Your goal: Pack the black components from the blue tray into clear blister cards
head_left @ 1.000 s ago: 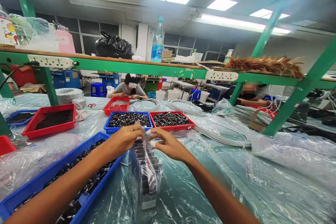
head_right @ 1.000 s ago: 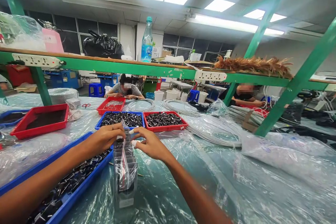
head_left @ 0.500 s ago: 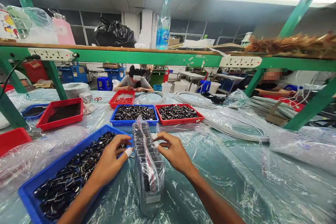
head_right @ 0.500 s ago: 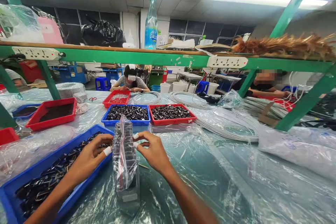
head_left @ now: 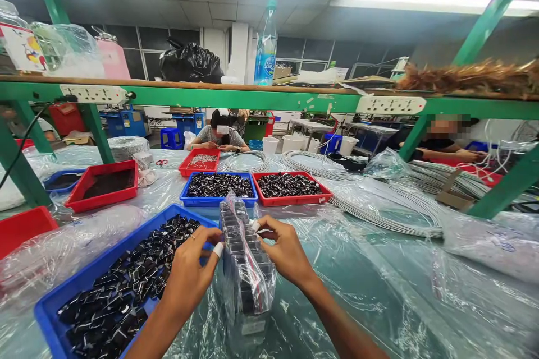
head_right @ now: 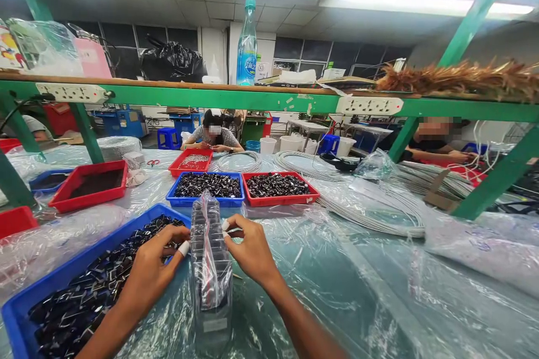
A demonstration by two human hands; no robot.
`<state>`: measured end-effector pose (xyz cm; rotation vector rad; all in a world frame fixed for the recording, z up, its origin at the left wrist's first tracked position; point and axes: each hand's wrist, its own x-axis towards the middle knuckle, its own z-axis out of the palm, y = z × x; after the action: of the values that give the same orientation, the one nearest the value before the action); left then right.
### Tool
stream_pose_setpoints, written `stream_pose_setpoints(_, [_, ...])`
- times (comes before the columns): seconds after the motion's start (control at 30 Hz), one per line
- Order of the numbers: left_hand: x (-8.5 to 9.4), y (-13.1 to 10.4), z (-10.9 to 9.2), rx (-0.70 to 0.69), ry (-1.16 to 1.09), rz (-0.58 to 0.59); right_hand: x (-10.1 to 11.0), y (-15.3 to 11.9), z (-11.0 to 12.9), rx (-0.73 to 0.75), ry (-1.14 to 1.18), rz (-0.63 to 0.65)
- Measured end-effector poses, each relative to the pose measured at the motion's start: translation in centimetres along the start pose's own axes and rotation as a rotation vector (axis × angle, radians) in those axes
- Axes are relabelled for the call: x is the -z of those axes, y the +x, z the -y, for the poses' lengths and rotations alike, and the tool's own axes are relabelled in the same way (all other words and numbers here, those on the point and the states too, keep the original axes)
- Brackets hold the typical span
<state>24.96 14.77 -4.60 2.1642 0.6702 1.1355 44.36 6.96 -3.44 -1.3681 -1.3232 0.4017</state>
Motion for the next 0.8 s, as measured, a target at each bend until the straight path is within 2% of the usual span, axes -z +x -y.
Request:
stream_pose_setpoints(0.13, [1.0, 1.4, -0.6, 0.040, -0.047, -0.023, -0.3, -0.5, -0.6, -0.079, 0.133, -0.038])
stream_pose_setpoints(0.23, [1.8, 3.4, -0.5, 0.011, 0.046, 0.068, -0.8, -1.0, -1.2, -0.084, 0.219, -0.083])
stream_pose_setpoints(0.3, [2.1, 5.0, -0.3, -0.039, 0.103, 0.140, -1.0, -1.3, -1.4, -0.076, 0.243, -0.092])
stream_pose_setpoints(0.47, [2.1, 8.8, 0.4, -0.202, 0.200, 0.180, -0.7, -1.5, -1.3, -0.037, 0.188, -0.050])
stream_pose_setpoints(0.57, [1.6, 10.0, 0.6, -0.229, 0.243, 0.284, -0.1, 0.0, -0.6, -0.008, 0.115, -0.032])
stream_pose_setpoints(0.67, [0.9, 10.4, 0.7, -0.215, 0.236, 0.308, 0.5, 2.8, 0.3, 0.023, 0.022, -0.057])
stream_pose_setpoints(0.8, [0.3, 10.3, 0.6, -0.224, 0.256, 0.259, 1.1, 6.0, 1.4, 0.112, -0.154, 0.136])
